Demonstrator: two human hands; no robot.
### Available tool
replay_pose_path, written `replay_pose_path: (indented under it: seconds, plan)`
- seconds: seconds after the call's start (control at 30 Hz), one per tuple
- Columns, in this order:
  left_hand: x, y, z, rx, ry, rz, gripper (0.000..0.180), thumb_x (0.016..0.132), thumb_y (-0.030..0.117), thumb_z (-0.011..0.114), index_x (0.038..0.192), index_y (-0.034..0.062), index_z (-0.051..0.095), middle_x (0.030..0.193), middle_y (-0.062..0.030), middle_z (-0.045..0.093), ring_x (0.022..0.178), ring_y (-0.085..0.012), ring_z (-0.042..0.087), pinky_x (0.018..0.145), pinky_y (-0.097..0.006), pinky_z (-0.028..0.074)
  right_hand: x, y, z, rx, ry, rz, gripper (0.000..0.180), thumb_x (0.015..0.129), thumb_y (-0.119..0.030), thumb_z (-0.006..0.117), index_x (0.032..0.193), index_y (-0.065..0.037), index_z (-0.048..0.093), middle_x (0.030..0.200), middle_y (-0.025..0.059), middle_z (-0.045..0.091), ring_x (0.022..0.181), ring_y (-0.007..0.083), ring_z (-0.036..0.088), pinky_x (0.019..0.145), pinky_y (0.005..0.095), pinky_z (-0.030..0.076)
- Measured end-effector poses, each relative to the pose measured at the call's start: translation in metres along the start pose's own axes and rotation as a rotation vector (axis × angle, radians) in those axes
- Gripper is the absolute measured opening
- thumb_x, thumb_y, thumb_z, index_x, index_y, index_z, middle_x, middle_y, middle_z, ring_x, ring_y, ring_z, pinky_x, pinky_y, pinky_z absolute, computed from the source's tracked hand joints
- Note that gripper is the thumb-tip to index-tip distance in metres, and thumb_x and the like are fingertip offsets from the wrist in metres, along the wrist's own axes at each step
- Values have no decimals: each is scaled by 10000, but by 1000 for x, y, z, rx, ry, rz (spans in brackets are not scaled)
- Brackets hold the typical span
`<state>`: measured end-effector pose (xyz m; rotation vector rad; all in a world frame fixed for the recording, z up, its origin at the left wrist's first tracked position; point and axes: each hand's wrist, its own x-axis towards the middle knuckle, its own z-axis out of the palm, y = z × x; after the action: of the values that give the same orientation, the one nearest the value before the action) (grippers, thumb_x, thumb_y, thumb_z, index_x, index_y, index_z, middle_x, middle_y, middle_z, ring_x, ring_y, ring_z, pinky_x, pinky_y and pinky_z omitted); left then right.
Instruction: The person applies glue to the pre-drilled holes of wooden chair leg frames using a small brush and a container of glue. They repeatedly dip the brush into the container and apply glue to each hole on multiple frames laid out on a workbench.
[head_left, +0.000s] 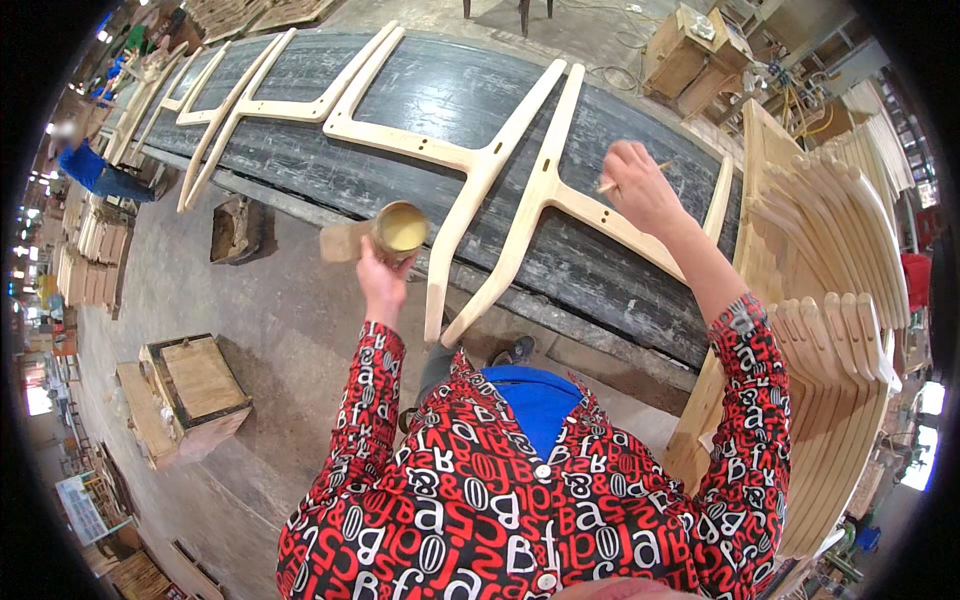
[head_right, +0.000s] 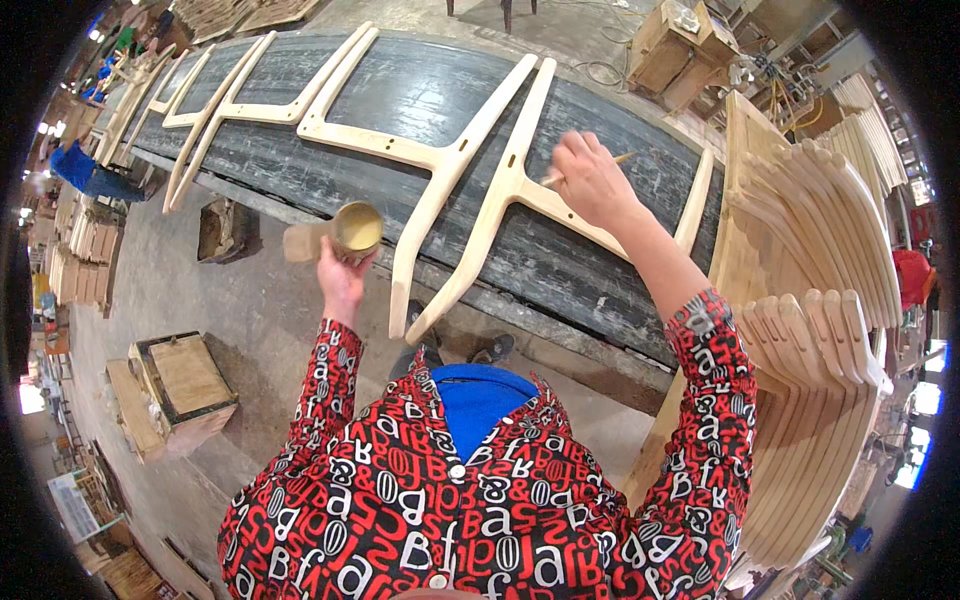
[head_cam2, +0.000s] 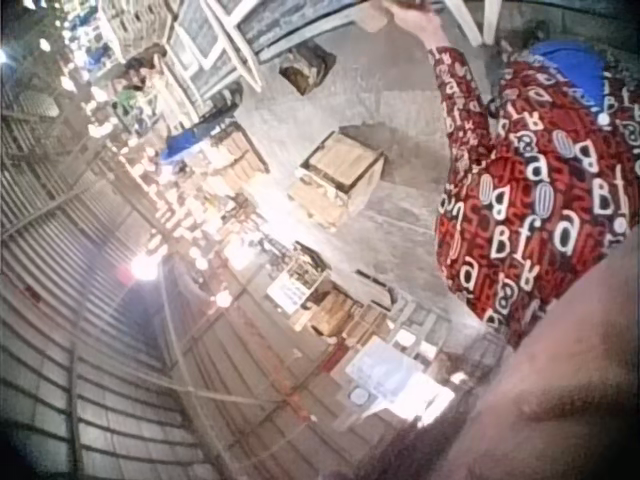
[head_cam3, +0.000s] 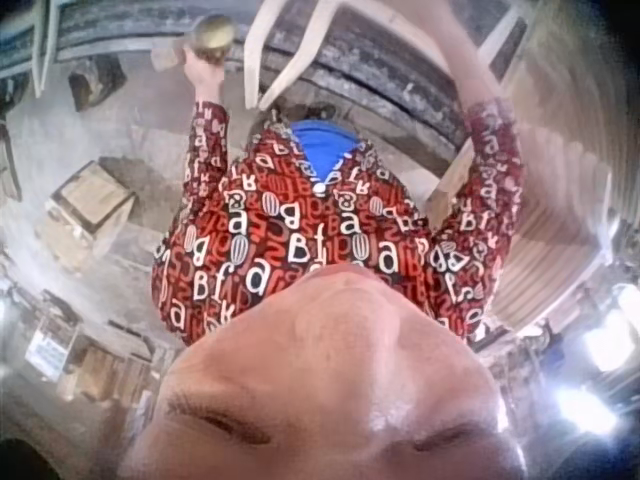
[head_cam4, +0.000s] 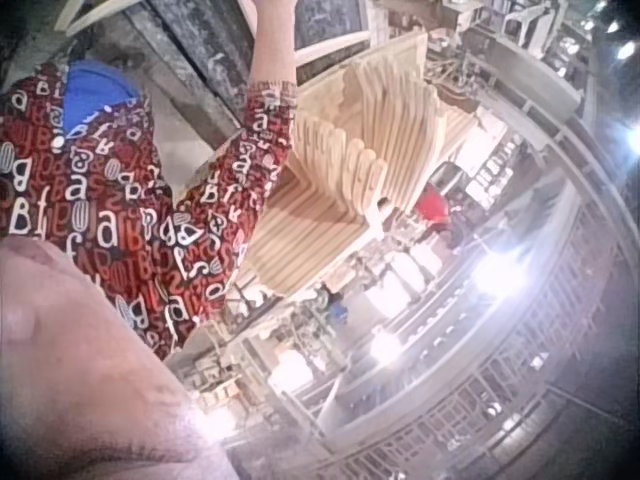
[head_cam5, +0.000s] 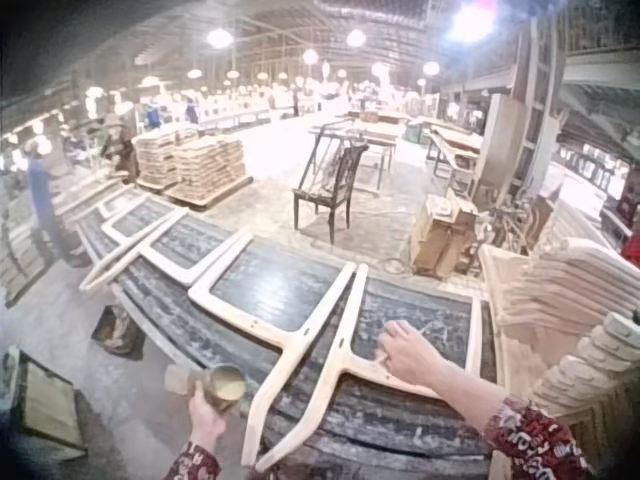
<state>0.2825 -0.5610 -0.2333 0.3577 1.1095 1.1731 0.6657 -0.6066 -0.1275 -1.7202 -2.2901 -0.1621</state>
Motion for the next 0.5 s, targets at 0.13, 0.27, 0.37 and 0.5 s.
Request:
replay_pose_path:
  seconds: [0.13,0.27,0.37,0.5]
  plan:
    - [1,-28,39,-22,-140,-10,470,970,381,352,1187,-24,450,1173,-141,509,1079,-276,535,846,-510,512,30,-28,-54,252,-158,241,246,901,-250,521,818,-21,555,793,84,562,848,233,546,748,332,432]
    - [10,-50,76,66,-257,-70,447,962,376,391,1169,-14,459,1116,-135,545,1022,-250,570,767,-463,546,6,-27,-38,1107,65,523,176,891,-196,564,898,-22,587,754,-17,545,712,48,477,637,207,392]
    - [9,-55,92,93,-260,-74,430,959,373,407,1156,-7,455,1097,-124,556,990,-239,583,766,-446,550,-2,-43,-26,1018,83,564,144,869,-166,593,890,-24,585,744,-24,543,712,56,483,637,208,394]
    - [12,-56,105,115,-266,-51,428,957,372,413,1167,1,447,1089,-120,562,968,-217,592,744,-403,559,6,-57,1,1051,111,584,131,864,-128,595,916,-8,586,750,28,600,698,75,559,630,214,434]
